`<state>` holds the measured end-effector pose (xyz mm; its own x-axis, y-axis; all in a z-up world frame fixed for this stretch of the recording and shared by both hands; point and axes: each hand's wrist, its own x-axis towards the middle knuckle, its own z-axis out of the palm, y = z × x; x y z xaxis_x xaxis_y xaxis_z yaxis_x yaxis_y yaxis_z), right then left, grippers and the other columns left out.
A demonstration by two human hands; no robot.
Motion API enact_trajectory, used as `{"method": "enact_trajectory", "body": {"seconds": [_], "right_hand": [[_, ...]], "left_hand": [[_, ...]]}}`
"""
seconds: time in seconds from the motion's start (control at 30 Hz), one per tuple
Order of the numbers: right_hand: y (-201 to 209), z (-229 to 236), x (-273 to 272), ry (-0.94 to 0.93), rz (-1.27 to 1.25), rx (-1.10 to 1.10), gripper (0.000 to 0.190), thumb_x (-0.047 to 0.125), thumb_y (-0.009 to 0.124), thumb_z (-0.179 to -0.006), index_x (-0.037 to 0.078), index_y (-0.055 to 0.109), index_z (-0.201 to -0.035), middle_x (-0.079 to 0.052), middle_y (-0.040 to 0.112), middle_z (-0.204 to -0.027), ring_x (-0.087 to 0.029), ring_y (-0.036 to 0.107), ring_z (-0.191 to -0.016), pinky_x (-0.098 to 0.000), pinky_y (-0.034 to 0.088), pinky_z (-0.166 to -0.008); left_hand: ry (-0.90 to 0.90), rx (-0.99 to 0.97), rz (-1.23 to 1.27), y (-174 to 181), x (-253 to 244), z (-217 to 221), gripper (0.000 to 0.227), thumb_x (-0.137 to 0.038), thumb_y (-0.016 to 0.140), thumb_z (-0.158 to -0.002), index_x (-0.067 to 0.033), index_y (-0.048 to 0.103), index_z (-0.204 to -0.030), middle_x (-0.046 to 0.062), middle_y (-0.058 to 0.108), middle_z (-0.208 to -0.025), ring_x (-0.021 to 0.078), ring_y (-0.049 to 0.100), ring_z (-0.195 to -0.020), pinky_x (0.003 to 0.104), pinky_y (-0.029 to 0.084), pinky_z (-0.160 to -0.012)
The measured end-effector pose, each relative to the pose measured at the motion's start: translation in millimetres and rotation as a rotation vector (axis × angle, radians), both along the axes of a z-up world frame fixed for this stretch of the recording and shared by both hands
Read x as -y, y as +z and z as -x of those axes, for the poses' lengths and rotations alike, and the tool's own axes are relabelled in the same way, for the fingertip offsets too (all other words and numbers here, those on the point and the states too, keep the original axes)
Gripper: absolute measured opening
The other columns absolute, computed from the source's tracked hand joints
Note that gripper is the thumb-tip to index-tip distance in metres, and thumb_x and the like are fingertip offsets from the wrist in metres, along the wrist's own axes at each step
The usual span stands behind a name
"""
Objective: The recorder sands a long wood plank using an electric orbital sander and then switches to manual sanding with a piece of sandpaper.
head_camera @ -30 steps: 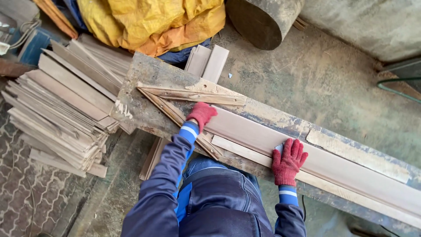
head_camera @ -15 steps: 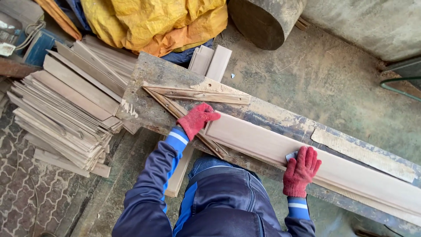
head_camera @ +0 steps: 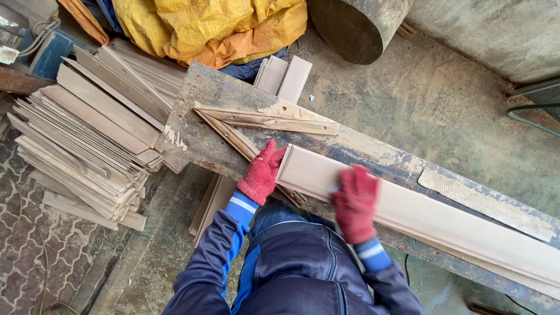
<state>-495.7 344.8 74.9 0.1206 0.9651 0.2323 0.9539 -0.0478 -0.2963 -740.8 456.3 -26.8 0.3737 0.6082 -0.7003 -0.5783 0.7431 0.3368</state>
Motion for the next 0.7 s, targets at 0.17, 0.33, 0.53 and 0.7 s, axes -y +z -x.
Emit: {"method": "enact_trajectory", "body": {"seconds": [0.17, 0.33, 0.53, 0.7], "right_hand": [[-1, 94, -64, 0.613, -0.013, 0.138, 0.069, 0.065, 0.045, -0.094, 0.028, 0.048, -0.152, -0.012, 0.048, -0.151, -0.037, 0.044, -0.142, -0.0706, 0.025, -0.118], [1, 60, -63, 0.376, 0.058, 0.192, 0.072, 0.07, 0.039, -0.096, 0.025, 0.05, -0.151, -0.015, 0.046, -0.156, -0.038, 0.034, -0.149, -0.0713, 0.012, -0.121], [-3, 89, -53, 0.359, 0.062, 0.13, 0.081, 0.075, 0.037, -0.093, 0.02, 0.05, -0.151, -0.019, 0.045, -0.156, -0.042, 0.035, -0.148, -0.0716, 0.014, -0.121], [-10, 77, -73, 0.376, 0.028, 0.137, 0.08, 0.075, 0.036, -0.095, 0.027, 0.039, -0.158, -0.011, 0.028, -0.169, -0.038, 0.019, -0.156, -0.0674, 0.007, -0.124]], "left_hand": [[0.052, 0.193, 0.118, -39, 23, 8, 0.059, -0.064, 0.05, -0.103, -0.0142, 0.075, -0.123, 0.015, 0.075, -0.121, 0.0295, 0.073, -0.109, 0.042, 0.062, -0.093], [0.074, 0.363, 0.115, 47, 11, -2, 0.072, -0.07, 0.049, -0.099, -0.0072, 0.072, -0.127, 0.021, 0.073, -0.122, 0.0351, 0.072, -0.111, 0.042, 0.063, -0.09], [0.1, 0.413, 0.161, 64, 9, -8, 0.089, -0.081, 0.049, -0.09, -0.006, 0.066, -0.136, 0.023, 0.069, -0.132, 0.0382, 0.07, -0.117, 0.051, 0.06, -0.1], [0.106, 0.486, 0.174, 83, 5, -5, 0.091, -0.081, 0.054, -0.087, -0.0072, 0.062, -0.14, 0.024, 0.067, -0.134, 0.0398, 0.069, -0.116, 0.048, 0.063, -0.094]]}}
